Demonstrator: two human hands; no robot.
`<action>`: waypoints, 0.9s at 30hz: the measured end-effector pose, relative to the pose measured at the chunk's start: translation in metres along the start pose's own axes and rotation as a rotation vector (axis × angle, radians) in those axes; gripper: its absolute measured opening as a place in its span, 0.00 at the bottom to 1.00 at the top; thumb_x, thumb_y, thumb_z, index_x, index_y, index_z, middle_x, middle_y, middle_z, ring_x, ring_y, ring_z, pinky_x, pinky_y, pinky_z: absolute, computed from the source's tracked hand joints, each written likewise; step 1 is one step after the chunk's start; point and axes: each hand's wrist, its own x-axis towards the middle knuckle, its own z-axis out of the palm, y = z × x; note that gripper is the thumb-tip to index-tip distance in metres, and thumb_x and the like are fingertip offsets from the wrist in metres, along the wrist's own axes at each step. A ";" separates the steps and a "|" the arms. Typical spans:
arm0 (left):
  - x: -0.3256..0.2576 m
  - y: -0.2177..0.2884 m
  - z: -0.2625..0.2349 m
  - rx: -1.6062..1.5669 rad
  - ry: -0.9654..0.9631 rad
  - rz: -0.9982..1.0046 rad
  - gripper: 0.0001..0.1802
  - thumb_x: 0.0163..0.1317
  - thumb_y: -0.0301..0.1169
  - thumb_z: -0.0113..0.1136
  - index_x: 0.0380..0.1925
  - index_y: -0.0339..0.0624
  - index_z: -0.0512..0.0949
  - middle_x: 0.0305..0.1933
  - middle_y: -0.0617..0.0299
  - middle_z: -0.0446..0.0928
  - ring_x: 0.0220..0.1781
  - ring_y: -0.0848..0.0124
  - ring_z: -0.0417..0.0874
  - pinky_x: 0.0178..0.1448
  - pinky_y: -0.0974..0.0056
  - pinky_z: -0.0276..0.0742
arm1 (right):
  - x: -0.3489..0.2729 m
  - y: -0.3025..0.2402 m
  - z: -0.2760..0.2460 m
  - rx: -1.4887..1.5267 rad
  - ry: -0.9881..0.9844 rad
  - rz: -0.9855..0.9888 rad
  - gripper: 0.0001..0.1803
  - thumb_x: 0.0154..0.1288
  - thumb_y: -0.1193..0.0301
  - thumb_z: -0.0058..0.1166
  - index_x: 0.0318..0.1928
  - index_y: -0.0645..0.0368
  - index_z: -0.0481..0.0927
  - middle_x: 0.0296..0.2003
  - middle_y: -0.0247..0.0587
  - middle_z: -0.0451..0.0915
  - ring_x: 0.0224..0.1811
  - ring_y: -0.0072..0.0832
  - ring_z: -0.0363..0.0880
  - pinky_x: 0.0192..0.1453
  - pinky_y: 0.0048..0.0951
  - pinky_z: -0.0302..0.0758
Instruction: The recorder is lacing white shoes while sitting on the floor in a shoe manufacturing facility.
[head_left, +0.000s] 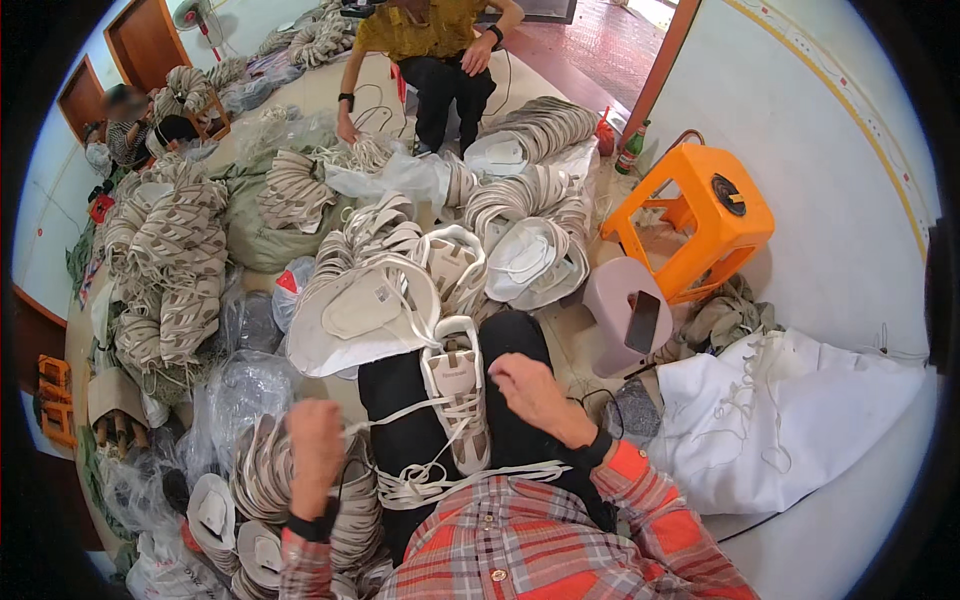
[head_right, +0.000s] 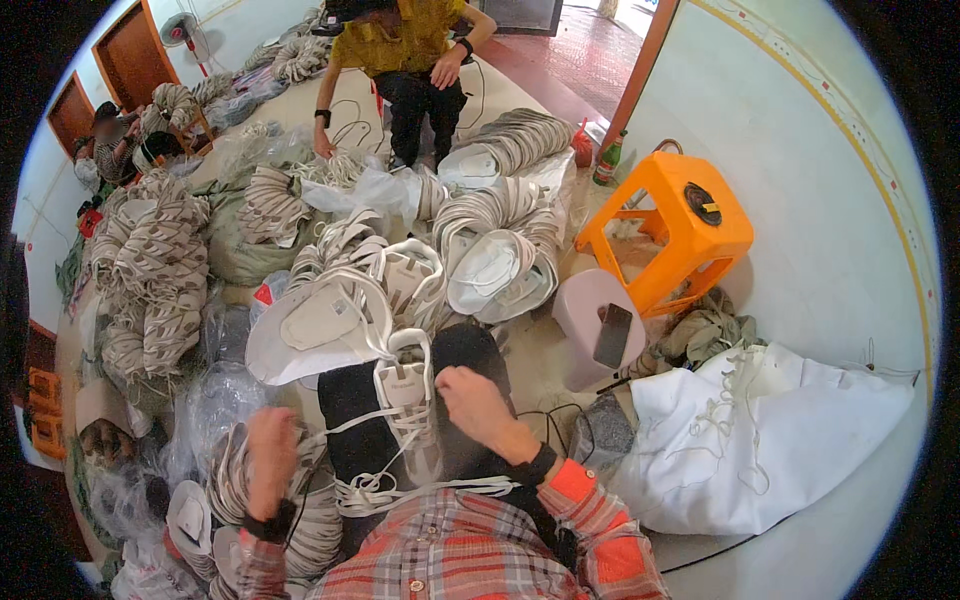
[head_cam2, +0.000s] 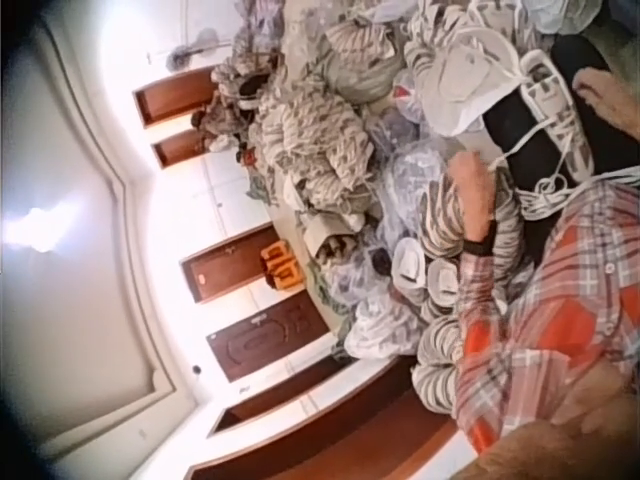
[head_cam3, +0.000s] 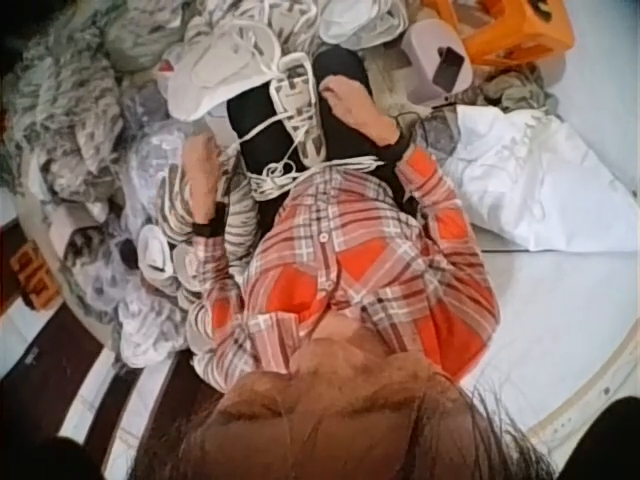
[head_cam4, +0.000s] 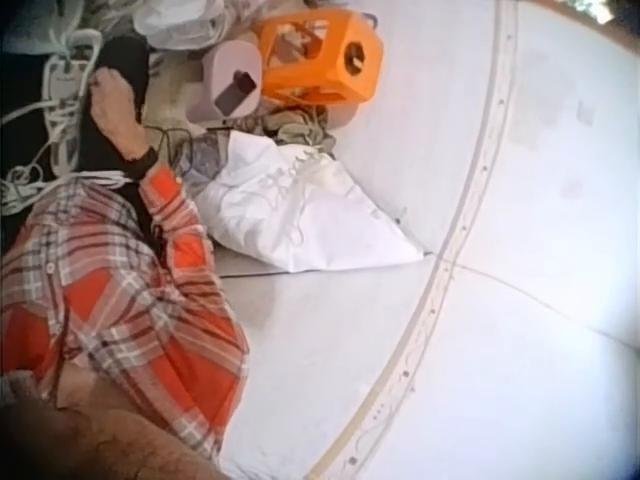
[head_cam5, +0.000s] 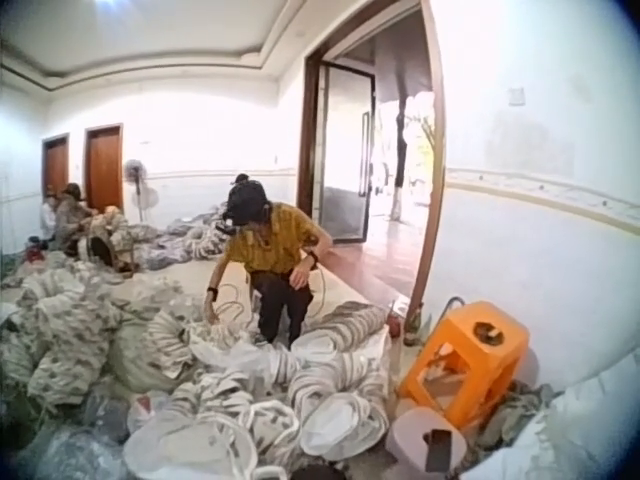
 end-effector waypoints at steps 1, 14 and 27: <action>0.008 0.023 0.009 -0.131 -0.010 0.091 0.07 0.51 0.26 0.56 0.32 0.44 0.75 0.32 0.55 0.73 0.38 0.55 0.72 0.42 0.52 0.63 | -0.006 0.000 0.006 0.018 -0.058 -0.054 0.06 0.58 0.77 0.49 0.37 0.64 0.74 0.31 0.50 0.76 0.34 0.45 0.76 0.38 0.36 0.73; 0.041 0.094 0.046 -0.500 -0.297 -0.166 0.04 0.58 0.28 0.52 0.33 0.40 0.73 0.28 0.53 0.74 0.32 0.55 0.76 0.34 0.56 0.70 | -0.013 -0.005 0.047 -0.056 -0.125 -0.127 0.10 0.54 0.79 0.45 0.38 0.64 0.63 0.33 0.55 0.70 0.30 0.54 0.75 0.31 0.46 0.74; 0.017 0.135 0.082 -1.959 -0.493 -0.999 0.14 0.63 0.28 0.50 0.49 0.49 0.70 0.20 0.69 0.67 0.15 0.81 0.62 0.19 0.75 0.55 | -0.025 0.006 0.031 0.126 -0.099 -0.037 0.10 0.57 0.73 0.48 0.40 0.61 0.67 0.30 0.51 0.72 0.28 0.50 0.76 0.29 0.43 0.73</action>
